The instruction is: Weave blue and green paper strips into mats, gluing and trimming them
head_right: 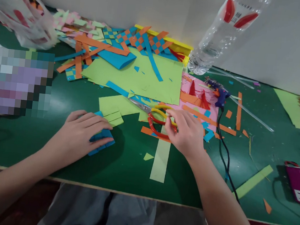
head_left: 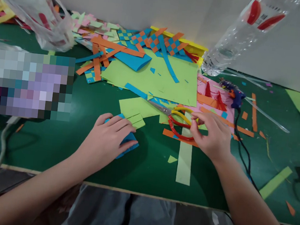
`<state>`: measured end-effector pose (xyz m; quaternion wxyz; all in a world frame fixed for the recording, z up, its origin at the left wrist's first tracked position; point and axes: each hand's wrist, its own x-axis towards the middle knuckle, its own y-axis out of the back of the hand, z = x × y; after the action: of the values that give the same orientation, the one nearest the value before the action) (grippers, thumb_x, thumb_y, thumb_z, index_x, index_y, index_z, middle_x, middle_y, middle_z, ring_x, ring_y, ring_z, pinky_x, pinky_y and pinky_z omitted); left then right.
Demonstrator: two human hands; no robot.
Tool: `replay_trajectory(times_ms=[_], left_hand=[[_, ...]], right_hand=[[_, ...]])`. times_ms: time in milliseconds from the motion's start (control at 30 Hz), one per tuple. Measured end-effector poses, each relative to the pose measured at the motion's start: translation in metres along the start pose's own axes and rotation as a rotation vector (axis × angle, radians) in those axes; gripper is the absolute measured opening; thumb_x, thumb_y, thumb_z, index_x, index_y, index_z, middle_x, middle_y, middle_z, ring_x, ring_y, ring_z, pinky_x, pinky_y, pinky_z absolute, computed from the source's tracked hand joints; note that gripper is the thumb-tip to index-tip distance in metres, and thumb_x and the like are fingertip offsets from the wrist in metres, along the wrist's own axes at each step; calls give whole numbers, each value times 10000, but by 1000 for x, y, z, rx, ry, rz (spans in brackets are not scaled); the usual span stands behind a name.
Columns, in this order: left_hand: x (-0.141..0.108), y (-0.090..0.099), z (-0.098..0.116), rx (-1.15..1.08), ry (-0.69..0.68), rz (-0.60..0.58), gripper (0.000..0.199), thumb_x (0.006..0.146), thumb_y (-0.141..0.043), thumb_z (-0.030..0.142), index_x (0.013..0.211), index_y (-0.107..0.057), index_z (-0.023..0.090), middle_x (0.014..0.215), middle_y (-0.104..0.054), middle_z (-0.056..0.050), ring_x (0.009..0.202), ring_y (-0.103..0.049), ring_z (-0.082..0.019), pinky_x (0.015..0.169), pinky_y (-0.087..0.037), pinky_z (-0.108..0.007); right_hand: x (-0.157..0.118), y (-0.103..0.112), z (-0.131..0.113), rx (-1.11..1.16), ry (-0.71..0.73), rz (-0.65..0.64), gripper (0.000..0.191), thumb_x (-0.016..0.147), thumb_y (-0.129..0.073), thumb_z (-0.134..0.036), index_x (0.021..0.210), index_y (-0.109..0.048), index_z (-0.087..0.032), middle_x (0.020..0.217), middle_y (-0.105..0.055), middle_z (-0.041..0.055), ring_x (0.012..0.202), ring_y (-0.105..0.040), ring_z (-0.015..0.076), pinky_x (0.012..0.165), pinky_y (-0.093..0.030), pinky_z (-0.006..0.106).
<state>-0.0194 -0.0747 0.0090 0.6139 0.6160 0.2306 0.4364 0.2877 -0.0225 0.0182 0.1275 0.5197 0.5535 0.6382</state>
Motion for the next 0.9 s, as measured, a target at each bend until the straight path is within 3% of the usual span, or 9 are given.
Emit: replay_trajectory(times_ms=[233, 467, 600, 767, 900], left_hand=[[0, -1, 2, -48, 61, 4, 279, 847, -674, 464, 985, -651, 223, 1033, -715, -45, 957, -627, -273, 930, -359, -477], [1, -2, -1, -37, 58, 16, 294, 819, -701, 474, 976, -652, 231, 1024, -723, -36, 982, -595, -280, 895, -367, -469], [3, -2, -2, -45, 47, 35, 280, 830, -689, 467, 947, -644, 217, 996, -727, -20, 963, -586, -263, 877, -357, -449], [3, 1, -3, -106, 86, 4, 188, 896, -632, 394, 960, -656, 219, 1011, -729, -10, 988, -588, -254, 893, -339, -442], [2, 2, -5, -152, 112, -5, 144, 916, -605, 358, 974, -665, 240, 1021, -729, 3, 977, -593, -240, 885, -336, -432]], right_hand=[[-1, -1, 0, -9, 76, 84, 239, 857, -533, -146, 1063, -623, -226, 970, -746, 61, 855, -705, 209, 718, -561, 346], [-4, -1, 1, 9, -12, 15, 257, 872, -507, -172, 1079, -633, -257, 1037, -738, 54, 923, -694, 223, 773, -558, 372], [-3, -2, 2, 16, 35, 58, 254, 866, -516, -150, 1077, -621, -244, 1020, -739, 56, 904, -696, 210, 767, -562, 352], [-2, -5, 5, -2, 113, 169, 241, 850, -541, -123, 1051, -597, -244, 897, -732, 37, 743, -686, 182, 643, -546, 316], [-3, -8, 7, 5, 134, 182, 267, 831, -565, -95, 1064, -593, -222, 899, -725, 54, 748, -682, 183, 637, -538, 307]])
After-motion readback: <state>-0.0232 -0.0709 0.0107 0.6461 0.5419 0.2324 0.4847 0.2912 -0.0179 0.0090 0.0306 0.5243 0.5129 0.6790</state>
